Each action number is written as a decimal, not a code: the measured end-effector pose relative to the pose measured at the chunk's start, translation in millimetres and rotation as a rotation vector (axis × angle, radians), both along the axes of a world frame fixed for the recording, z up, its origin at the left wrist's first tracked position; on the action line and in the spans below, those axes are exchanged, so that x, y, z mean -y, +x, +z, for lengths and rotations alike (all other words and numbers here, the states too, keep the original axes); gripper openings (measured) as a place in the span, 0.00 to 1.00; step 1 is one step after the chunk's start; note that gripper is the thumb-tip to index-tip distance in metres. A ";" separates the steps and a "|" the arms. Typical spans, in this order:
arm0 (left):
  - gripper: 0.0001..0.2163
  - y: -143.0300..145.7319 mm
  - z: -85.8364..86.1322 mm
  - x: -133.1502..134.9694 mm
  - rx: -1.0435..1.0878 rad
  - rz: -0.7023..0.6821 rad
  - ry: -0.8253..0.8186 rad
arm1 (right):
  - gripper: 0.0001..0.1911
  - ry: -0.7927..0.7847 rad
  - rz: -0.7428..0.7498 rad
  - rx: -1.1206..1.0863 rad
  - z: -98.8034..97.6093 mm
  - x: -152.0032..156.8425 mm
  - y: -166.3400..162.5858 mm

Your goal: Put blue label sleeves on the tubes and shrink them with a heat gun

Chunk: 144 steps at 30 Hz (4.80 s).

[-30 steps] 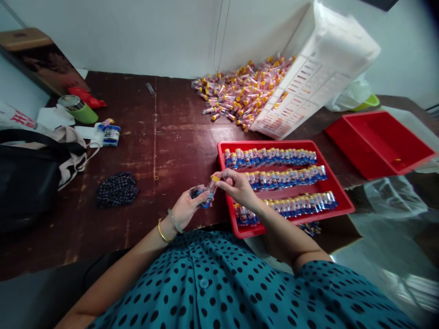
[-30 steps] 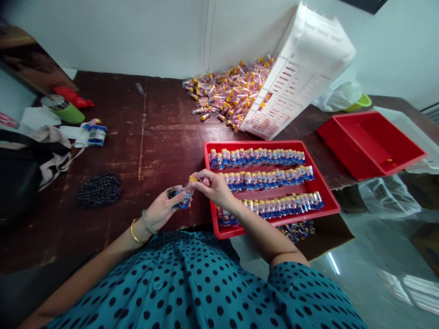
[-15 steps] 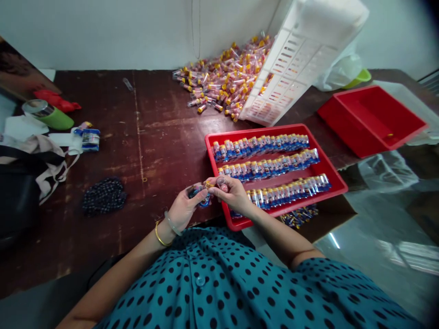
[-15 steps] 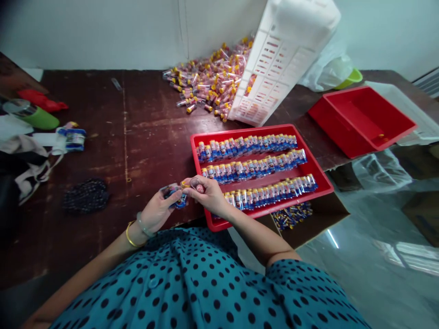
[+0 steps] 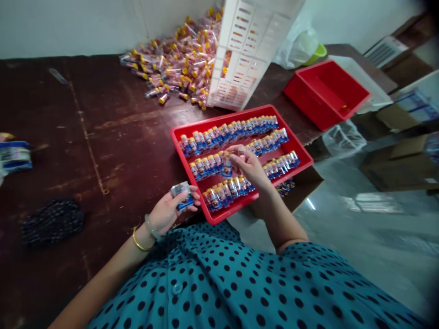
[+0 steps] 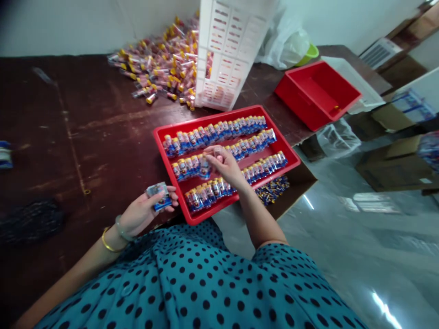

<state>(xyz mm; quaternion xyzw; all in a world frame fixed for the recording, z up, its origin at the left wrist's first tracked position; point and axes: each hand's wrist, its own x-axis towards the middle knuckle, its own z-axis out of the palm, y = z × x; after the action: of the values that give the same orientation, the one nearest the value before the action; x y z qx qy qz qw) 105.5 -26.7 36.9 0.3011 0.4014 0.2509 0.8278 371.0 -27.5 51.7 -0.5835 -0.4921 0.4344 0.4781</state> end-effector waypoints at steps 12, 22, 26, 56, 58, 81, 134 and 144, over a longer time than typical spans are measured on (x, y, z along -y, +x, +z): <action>0.16 24.5 -12.8 4.1 -0.051 -0.171 -0.006 | 0.13 -0.118 0.016 0.469 -42.1 51.5 15.3; 0.15 37.1 -9.6 4.4 -0.076 0.261 0.179 | 0.14 -0.021 0.206 0.020 -8.3 31.0 -54.7; 0.17 23.9 -5.2 2.1 -0.103 0.047 0.131 | 0.12 -0.060 0.308 0.068 -5.3 23.4 -59.8; 0.10 -2.4 -13.2 -10.3 -0.326 0.101 0.607 | 0.11 -0.043 0.104 -0.199 11.8 1.2 -18.2; 0.10 -2.4 -13.1 -10.7 -0.332 0.100 0.604 | 0.12 -0.045 0.170 -0.202 16.7 1.5 -20.2; 0.15 7.5 -5.5 1.0 -0.213 -0.068 0.399 | 0.12 0.026 0.476 -0.229 22.4 2.1 -38.5; 0.19 17.0 9.6 9.6 0.007 -0.001 0.014 | 0.08 0.132 0.040 -0.184 -2.7 26.8 -16.7; 0.12 -9.5 -1.1 -0.9 -0.070 -0.003 -0.006 | 0.17 -0.243 0.206 0.503 -25.8 36.7 46.5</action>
<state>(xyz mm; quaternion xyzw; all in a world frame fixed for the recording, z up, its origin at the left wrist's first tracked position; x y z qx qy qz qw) 96.0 -25.8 35.8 0.3076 0.4304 0.2379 0.8146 417.5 -64.2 25.9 -0.6729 -0.5961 0.3781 0.2212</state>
